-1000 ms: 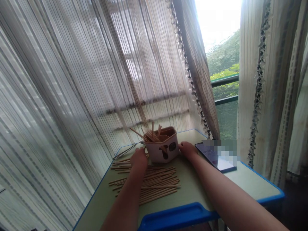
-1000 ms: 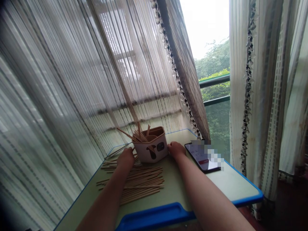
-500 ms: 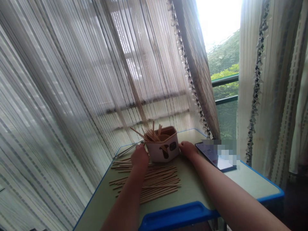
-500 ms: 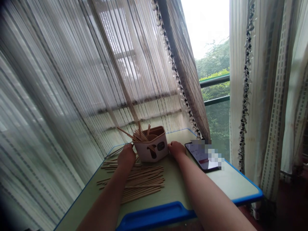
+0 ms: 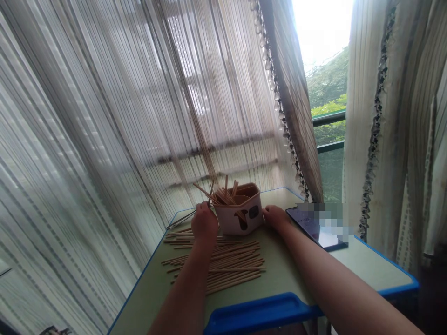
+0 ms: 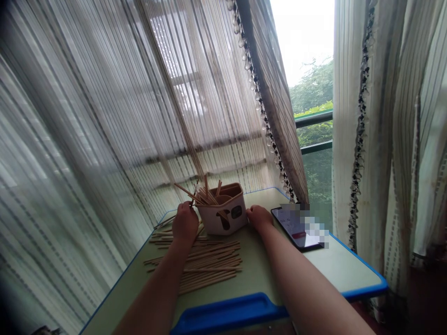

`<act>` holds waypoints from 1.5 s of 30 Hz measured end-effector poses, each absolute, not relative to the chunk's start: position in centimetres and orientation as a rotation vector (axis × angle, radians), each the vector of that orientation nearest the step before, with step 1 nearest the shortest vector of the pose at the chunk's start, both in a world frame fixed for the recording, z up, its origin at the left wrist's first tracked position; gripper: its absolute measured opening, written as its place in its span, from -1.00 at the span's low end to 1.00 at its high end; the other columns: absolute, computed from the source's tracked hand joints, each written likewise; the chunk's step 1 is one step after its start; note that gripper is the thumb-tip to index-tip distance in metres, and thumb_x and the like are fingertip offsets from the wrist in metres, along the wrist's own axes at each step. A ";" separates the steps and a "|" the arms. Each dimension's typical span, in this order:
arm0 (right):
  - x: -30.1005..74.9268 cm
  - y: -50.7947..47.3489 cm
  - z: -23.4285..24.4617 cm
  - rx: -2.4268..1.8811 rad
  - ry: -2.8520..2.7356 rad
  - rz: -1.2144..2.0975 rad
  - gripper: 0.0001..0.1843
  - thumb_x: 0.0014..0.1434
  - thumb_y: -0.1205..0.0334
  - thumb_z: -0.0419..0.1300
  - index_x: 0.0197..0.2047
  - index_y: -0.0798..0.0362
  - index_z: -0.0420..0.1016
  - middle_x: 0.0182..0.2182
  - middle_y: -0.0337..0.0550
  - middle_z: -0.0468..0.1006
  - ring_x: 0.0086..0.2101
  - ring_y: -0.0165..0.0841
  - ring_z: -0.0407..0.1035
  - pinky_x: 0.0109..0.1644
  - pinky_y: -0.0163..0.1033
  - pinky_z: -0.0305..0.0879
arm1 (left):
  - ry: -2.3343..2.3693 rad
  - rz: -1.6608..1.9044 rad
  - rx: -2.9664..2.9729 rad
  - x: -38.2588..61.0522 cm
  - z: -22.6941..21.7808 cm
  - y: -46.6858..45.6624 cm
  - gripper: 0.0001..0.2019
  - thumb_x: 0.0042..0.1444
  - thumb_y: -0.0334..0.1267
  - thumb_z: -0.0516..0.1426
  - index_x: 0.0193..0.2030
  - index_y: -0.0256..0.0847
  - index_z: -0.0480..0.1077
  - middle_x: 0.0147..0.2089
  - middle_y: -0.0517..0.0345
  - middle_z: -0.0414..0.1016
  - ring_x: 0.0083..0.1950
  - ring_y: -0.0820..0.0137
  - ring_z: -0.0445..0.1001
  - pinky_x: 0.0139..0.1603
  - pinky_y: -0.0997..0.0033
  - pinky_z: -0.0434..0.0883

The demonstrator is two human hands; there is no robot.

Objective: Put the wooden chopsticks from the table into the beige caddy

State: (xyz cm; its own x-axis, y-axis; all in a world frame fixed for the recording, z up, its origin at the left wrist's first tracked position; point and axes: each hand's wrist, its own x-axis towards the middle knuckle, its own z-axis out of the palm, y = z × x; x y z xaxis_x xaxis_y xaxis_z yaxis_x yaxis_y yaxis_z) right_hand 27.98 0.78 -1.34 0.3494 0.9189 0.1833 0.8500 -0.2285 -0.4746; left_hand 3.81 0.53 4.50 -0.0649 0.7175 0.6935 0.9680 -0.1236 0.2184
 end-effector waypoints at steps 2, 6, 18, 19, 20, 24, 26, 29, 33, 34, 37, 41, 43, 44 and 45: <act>28.0 0.8 -1.4 -2.124 -1.542 0.182 -0.57 0.17 0.04 -0.13 -0.32 0.04 0.51 -0.29 0.00 0.53 -0.28 -0.25 0.39 -0.37 -0.27 0.11 | -1.794 -1.057 -1.868 3.9 4.7 0.3 -0.79 0.22 -0.35 -0.11 -0.10 -0.21 0.28 -0.16 0.02 0.37 -0.23 0.32 0.44 -0.34 0.41 0.29; 28.1 0.9 -1.4 -2.135 -1.555 0.169 -0.58 0.19 0.06 -0.13 -0.33 0.05 0.50 -0.29 -0.02 0.53 -0.29 -0.28 0.40 -0.39 -0.29 0.11 | -1.781 -1.121 -1.880 4.0 5.1 -0.2 -0.79 0.21 -0.36 -0.09 -0.08 -0.22 0.28 -0.13 0.02 0.37 -0.19 0.33 0.44 -0.30 0.42 0.31; 28.2 1.5 -1.8 -2.134 -1.566 0.174 -0.57 0.18 0.05 -0.14 -0.32 0.04 0.51 -0.31 -0.01 0.52 -0.29 -0.27 0.40 -0.35 -0.28 0.14 | -1.685 -1.181 -1.920 3.9 4.7 0.2 -0.81 0.18 -0.39 -0.06 -0.12 -0.23 0.30 -0.16 0.04 0.37 -0.22 0.34 0.43 -0.28 0.42 0.31; 28.2 1.5 -1.9 -2.134 -1.564 0.173 -0.57 0.18 0.05 -0.14 -0.32 0.04 0.51 -0.31 -0.02 0.53 -0.29 -0.28 0.40 -0.36 -0.28 0.14 | -1.685 -1.186 -1.932 3.9 4.7 0.2 -0.82 0.18 -0.39 -0.06 -0.13 -0.23 0.30 -0.16 0.04 0.37 -0.22 0.34 0.43 -0.28 0.42 0.31; 28.1 1.5 -1.9 -2.137 -1.559 0.171 -0.58 0.18 0.06 -0.13 -0.33 0.04 0.50 -0.31 -0.02 0.53 -0.29 -0.28 0.40 -0.36 -0.29 0.14 | -1.687 -1.191 -1.946 3.9 4.7 0.2 -0.82 0.18 -0.39 -0.05 -0.13 -0.23 0.30 -0.16 0.04 0.38 -0.22 0.34 0.43 -0.27 0.42 0.31; 28.1 1.6 -1.9 -2.141 -1.541 0.181 -0.58 0.18 0.06 -0.13 -0.32 0.04 0.50 -0.31 -0.03 0.54 -0.28 -0.28 0.40 -0.36 -0.28 0.13 | -1.701 -1.218 -1.983 3.9 4.7 0.2 -0.82 0.17 -0.40 -0.05 -0.15 -0.24 0.32 -0.17 0.04 0.39 -0.21 0.34 0.44 -0.24 0.43 0.32; 28.0 1.5 -1.9 -2.141 -1.540 0.186 -0.58 0.18 0.05 -0.13 -0.32 0.03 0.51 -0.31 -0.03 0.54 -0.28 -0.28 0.40 -0.36 -0.28 0.13 | -1.704 -1.233 -1.988 3.8 4.7 0.3 -0.82 0.17 -0.40 -0.05 -0.15 -0.24 0.32 -0.17 0.03 0.39 -0.20 0.34 0.44 -0.23 0.42 0.32; 28.0 1.5 -1.8 -2.146 -1.546 0.172 -0.57 0.19 0.06 -0.14 -0.32 0.03 0.51 -0.30 -0.02 0.54 -0.27 -0.28 0.40 -0.36 -0.28 0.13 | -1.709 -1.235 -2.000 3.7 4.7 0.4 -0.84 0.17 -0.39 -0.02 -0.16 -0.23 0.33 -0.17 0.03 0.39 -0.19 0.34 0.43 -0.21 0.42 0.33; 28.0 1.5 -1.8 -2.154 -1.554 0.189 -0.57 0.19 0.08 -0.14 -0.31 0.04 0.52 -0.29 -0.01 0.53 -0.27 -0.28 0.40 -0.34 -0.29 0.15 | -1.703 -1.225 -2.000 3.6 4.7 0.4 -0.85 0.16 -0.39 -0.02 -0.16 -0.23 0.32 -0.17 0.04 0.39 -0.19 0.35 0.43 -0.21 0.43 0.33; 28.0 1.5 -1.8 -2.154 -1.555 0.193 -0.57 0.19 0.08 -0.14 -0.30 0.04 0.52 -0.29 -0.01 0.53 -0.26 -0.28 0.40 -0.34 -0.29 0.15 | -1.700 -1.227 -1.989 3.6 4.8 0.4 -0.85 0.17 -0.39 -0.02 -0.16 -0.23 0.32 -0.17 0.03 0.39 -0.19 0.35 0.43 -0.21 0.43 0.33; 28.0 1.6 -1.8 -2.148 -1.554 0.190 -0.58 0.18 0.08 -0.14 -0.31 0.03 0.51 -0.29 -0.03 0.54 -0.27 -0.28 0.40 -0.36 -0.29 0.14 | -1.708 -1.267 -1.927 3.6 4.9 0.1 -0.83 0.18 -0.38 -0.05 -0.14 -0.23 0.31 -0.16 0.03 0.38 -0.20 0.35 0.43 -0.23 0.42 0.32; 28.1 1.6 -1.7 -2.146 -1.564 0.195 -0.57 0.17 0.05 -0.13 -0.32 0.04 0.51 -0.29 -0.02 0.54 -0.27 -0.26 0.40 -0.37 -0.28 0.13 | -1.669 -1.389 -1.855 3.5 5.3 -0.2 -0.83 0.17 -0.36 -0.04 -0.14 -0.22 0.30 -0.16 0.05 0.37 -0.18 0.35 0.41 -0.21 0.42 0.33; 28.1 1.6 -1.7 -2.155 -1.563 0.205 -0.56 0.18 0.04 -0.13 -0.30 0.05 0.51 -0.29 -0.01 0.53 -0.27 -0.26 0.40 -0.35 -0.28 0.13 | -1.617 -1.452 -1.839 3.5 5.5 -0.4 -0.84 0.17 -0.36 -0.04 -0.14 -0.22 0.30 -0.16 0.05 0.37 -0.18 0.36 0.40 -0.19 0.42 0.33; 28.1 1.6 -1.7 -2.158 -1.561 0.209 -0.56 0.18 0.03 -0.13 -0.29 0.05 0.52 -0.29 -0.01 0.53 -0.27 -0.26 0.40 -0.35 -0.29 0.13 | -1.589 -1.483 -1.834 3.5 5.5 -0.4 -0.84 0.17 -0.36 -0.04 -0.14 -0.22 0.30 -0.16 0.05 0.37 -0.19 0.37 0.39 -0.19 0.42 0.33; 28.1 1.6 -1.6 -2.158 -1.561 0.209 -0.55 0.18 0.03 -0.13 -0.29 0.05 0.52 -0.29 -0.01 0.53 -0.27 -0.26 0.40 -0.35 -0.29 0.13 | -1.564 -1.512 -1.832 3.6 5.6 -0.5 -0.84 0.17 -0.35 -0.04 -0.14 -0.22 0.30 -0.17 0.05 0.36 -0.21 0.38 0.39 -0.19 0.43 0.33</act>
State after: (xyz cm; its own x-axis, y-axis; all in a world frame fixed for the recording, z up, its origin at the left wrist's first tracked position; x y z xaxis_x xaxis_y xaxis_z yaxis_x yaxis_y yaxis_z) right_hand 28.09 1.61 -1.65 0.3427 0.9281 0.1454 0.8573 -0.2457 -0.4524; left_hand 3.58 -0.49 5.60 -0.1444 0.5368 0.8313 0.8486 -0.3649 0.3830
